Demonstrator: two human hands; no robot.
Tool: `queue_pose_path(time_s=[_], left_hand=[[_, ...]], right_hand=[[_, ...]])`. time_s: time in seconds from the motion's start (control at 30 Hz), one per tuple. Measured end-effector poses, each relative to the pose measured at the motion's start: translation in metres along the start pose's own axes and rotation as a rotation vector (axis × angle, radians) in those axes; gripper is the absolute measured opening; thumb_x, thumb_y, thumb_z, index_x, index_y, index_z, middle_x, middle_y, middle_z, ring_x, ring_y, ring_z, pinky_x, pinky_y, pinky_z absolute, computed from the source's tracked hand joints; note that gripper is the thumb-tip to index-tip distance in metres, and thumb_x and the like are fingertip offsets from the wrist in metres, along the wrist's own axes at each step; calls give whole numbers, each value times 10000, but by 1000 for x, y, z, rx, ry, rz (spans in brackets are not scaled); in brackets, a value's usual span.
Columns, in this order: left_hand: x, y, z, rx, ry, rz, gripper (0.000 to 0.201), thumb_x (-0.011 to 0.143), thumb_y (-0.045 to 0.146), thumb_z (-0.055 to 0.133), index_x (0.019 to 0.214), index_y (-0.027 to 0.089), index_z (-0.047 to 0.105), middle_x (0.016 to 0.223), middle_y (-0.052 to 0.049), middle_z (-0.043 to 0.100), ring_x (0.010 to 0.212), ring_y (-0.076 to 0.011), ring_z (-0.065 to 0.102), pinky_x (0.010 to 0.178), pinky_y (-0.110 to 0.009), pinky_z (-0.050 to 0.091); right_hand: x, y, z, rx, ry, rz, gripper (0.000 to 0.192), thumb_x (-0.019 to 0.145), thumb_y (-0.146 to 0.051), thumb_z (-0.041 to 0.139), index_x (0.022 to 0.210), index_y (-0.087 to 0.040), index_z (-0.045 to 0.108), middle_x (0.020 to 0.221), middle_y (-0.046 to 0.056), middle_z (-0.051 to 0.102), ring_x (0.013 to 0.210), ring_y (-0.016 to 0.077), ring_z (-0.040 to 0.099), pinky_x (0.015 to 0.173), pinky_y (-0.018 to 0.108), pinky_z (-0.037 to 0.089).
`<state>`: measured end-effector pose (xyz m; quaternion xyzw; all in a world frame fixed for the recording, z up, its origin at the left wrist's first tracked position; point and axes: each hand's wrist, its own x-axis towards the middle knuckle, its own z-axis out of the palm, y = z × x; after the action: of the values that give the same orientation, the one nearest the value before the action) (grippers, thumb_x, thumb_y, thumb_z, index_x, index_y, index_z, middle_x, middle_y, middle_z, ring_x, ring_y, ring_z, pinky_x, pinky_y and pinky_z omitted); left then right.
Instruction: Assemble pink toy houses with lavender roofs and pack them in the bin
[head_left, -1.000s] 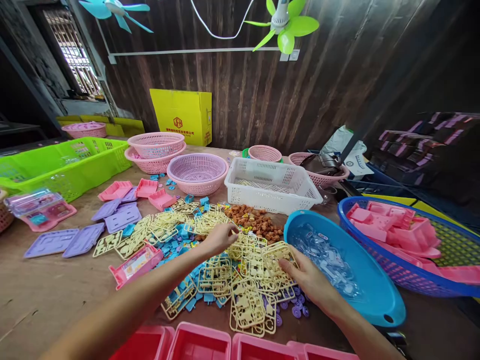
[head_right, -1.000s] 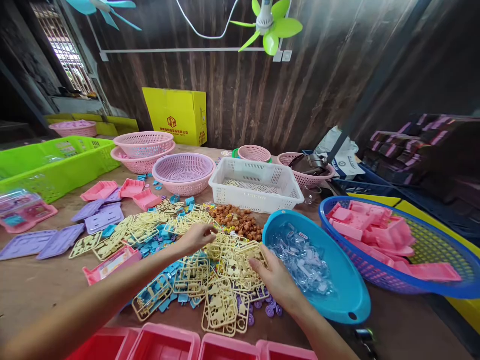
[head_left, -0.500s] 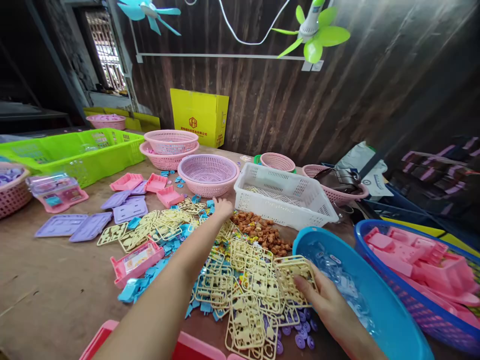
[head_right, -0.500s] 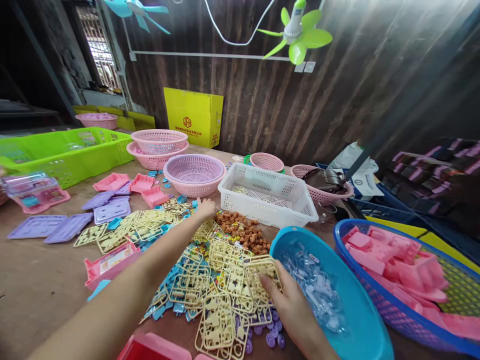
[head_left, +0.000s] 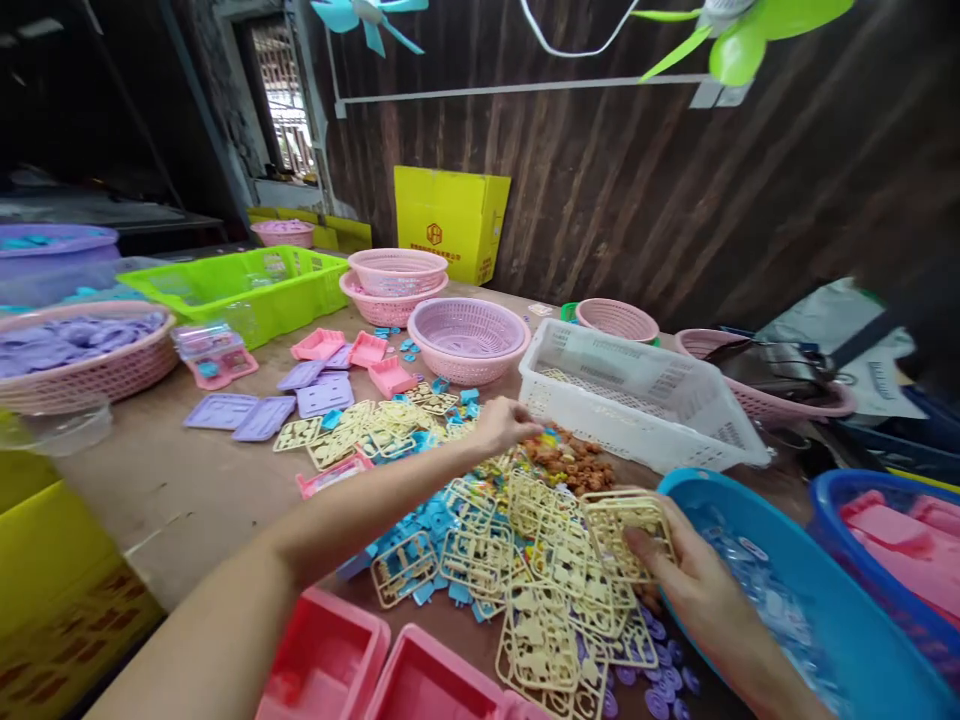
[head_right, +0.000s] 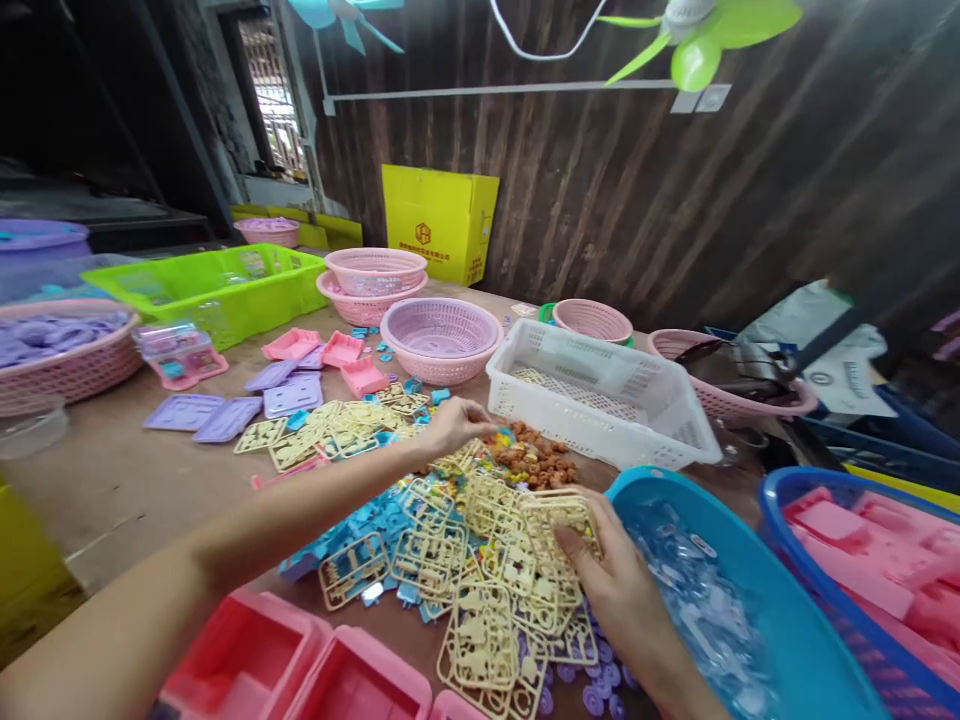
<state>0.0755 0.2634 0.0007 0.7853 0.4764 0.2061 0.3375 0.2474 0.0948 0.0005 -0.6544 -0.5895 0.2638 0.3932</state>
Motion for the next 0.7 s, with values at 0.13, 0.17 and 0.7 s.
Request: queue_pose_path(time_s=[0.13,0.17,0.7], left_hand=[[-74,-6,-6,-334,-153,93,238,797,327,594,827,131,727,761,-30,713,682,-135,618,621,-218,461],[-88,-14,-14,-395,-197,107,263,818,329,561,853,126,724,781,-38,715,693,-137,621,637,-225,467],[-148,-180,-101,473,70,-447,211,646,335,737,639,150,636,862,-119,670,954,-308,592,850,-404,381]], right_hand=[[16,-30,36,14,-199,-54,549,770,-608,478,1127,-194,536,1196,120,589,1108,292,532,912,397,442],[16,-36,46,-4,-249,-74,533,777,-603,466,1106,-192,546,1164,122,608,1071,291,555,891,395,452],[-20,-99,89,-200,-332,-215,495,833,-482,378,1228,-200,471,979,100,668,931,270,617,776,370,481]])
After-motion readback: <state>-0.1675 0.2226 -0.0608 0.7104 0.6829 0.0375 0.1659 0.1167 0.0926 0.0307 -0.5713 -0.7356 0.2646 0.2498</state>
